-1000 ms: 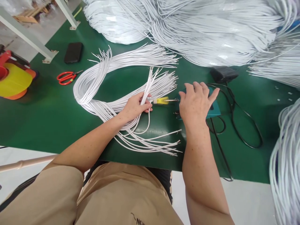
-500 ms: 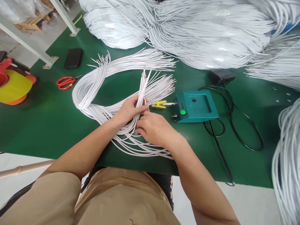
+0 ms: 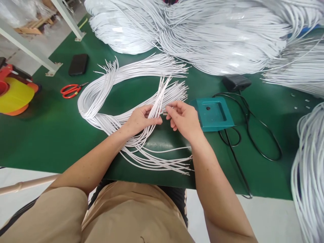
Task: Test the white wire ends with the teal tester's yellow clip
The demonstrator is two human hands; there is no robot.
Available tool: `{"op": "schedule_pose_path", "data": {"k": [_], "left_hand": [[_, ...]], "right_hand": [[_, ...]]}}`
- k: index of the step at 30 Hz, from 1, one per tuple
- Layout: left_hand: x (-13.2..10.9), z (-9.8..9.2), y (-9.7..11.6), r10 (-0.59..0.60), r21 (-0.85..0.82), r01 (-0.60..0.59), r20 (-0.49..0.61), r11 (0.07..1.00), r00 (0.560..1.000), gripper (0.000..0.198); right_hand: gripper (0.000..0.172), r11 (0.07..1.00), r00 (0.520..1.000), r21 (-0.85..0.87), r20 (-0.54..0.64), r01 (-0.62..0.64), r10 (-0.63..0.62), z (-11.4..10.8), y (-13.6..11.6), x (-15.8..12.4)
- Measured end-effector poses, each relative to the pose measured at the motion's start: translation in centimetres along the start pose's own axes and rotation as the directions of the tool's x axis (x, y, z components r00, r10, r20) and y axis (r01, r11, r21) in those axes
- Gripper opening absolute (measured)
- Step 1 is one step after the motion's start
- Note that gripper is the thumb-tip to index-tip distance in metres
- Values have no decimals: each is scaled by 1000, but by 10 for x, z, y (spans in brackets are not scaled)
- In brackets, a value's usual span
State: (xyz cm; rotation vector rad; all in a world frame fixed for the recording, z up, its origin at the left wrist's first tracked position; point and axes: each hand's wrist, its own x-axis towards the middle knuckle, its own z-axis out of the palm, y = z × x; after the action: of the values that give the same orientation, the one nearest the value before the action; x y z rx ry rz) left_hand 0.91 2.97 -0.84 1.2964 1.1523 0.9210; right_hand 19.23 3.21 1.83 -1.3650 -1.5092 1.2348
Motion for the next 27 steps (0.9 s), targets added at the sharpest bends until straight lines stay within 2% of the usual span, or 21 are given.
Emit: {"op": "schedule_pose_path", "data": {"k": [5, 9, 13, 18, 22, 27], "left_hand": [[-5, 9, 3, -51, 2, 51, 118, 999, 992, 39], [-3, 13, 1, -12, -213, 9, -11, 977, 1000, 39], [2, 11, 0, -42, -269, 26, -54, 963, 998, 38], [1, 11, 2, -7, -178, -5, -66, 984, 998, 36], [-1, 11, 2, 37, -120, -41, -38, 992, 999, 31], [-2, 13, 3, -4, -219, 4, -3, 976, 1000, 32]], "right_hand": [[29, 980, 995, 186, -89, 66, -50, 4, 4, 6], [28, 974, 998, 220, -24, 56, -52, 8, 5, 5], [22, 978, 998, 206, 50, 19, -30, 11, 7, 6], [33, 974, 999, 225, -51, 15, -4, 12, 6, 7], [28, 964, 990, 260, -142, 58, -21, 11, 6, 7], [22, 952, 986, 290, -161, 94, -48, 13, 7, 7]]}}
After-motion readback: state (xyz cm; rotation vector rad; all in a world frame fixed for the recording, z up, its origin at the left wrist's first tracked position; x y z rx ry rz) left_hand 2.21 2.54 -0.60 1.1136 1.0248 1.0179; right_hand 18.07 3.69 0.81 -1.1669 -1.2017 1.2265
